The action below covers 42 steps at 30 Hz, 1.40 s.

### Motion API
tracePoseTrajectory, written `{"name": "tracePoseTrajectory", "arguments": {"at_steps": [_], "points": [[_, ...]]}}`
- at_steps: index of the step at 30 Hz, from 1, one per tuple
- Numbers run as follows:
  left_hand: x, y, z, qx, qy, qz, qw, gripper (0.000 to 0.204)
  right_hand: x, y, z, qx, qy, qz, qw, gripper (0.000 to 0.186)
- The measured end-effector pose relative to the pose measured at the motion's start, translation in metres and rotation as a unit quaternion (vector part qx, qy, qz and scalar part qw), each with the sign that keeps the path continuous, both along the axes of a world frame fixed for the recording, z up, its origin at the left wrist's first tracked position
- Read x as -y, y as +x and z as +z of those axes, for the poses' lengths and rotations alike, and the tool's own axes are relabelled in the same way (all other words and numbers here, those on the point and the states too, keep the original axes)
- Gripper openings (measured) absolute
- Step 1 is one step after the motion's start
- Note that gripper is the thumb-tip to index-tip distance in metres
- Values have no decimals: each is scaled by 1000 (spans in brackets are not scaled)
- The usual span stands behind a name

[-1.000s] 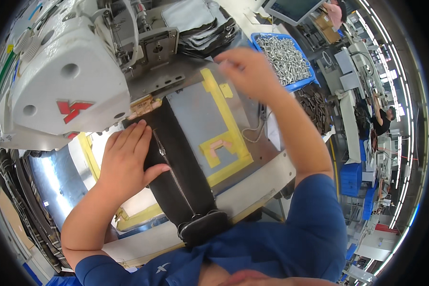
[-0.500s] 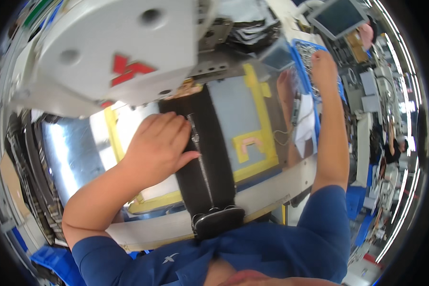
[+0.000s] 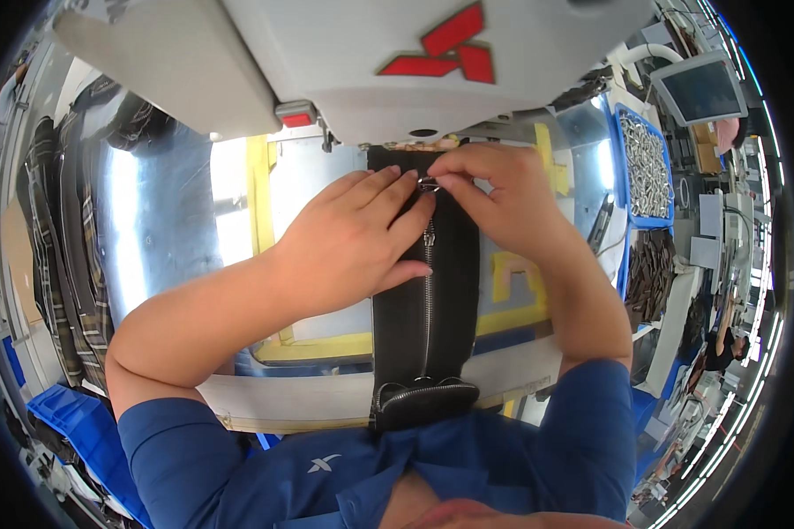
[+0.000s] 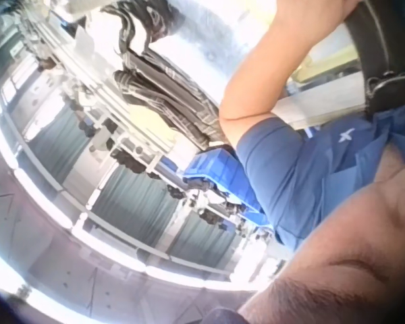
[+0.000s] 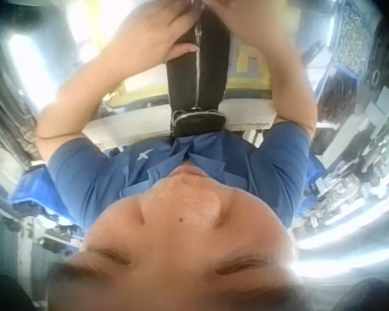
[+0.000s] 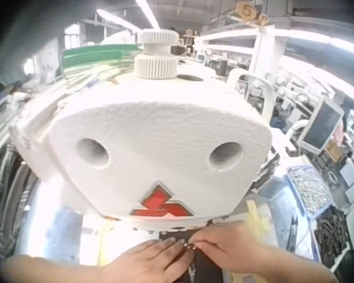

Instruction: The person aligns a zipper on a black fabric item and sews it using a sewing machine. They repeatedly guide the fabric under the needle, stitch along the zipper, and flip the item to sew the opposite side. The person handles multiple similar items one at a time, placing finished pieces aside.

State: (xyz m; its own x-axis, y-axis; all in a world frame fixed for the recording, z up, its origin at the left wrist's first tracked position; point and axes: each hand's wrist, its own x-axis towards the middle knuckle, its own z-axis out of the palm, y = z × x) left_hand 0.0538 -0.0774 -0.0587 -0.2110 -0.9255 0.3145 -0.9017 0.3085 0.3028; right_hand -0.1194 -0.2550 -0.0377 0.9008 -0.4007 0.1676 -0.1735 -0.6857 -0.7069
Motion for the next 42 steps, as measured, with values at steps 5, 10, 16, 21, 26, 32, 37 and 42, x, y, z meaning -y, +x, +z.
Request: {"name": "tracePoseTrajectory", "arguments": {"at_steps": [5,10,16,21,26,32,37,42], "points": [[-2,1,-2,13,4,29,999,71,-1,2,-6,14,-65,-4,998,13],[-2,1,4,17,33,29,999,75,0,3,-11,53,-147,35,987,14],[-2,-3,5,37,55,10,998,80,-1,5,-9,14,-184,31,982,9],[-1,-3,7,43,54,25,997,82,4,16,-13,-18,-192,7,981,10],[4,1,7,5,63,32,998,81,4,17,-12,-16,-177,-11,984,11],[7,7,8,-36,67,36,996,76,-10,-4,-10,0,-236,22,972,20],[7,8,8,-51,87,37,994,77,-12,-3,-13,9,-259,23,966,23],[8,9,2,-84,66,38,994,73,-8,2,-6,-35,-252,33,967,25]]}}
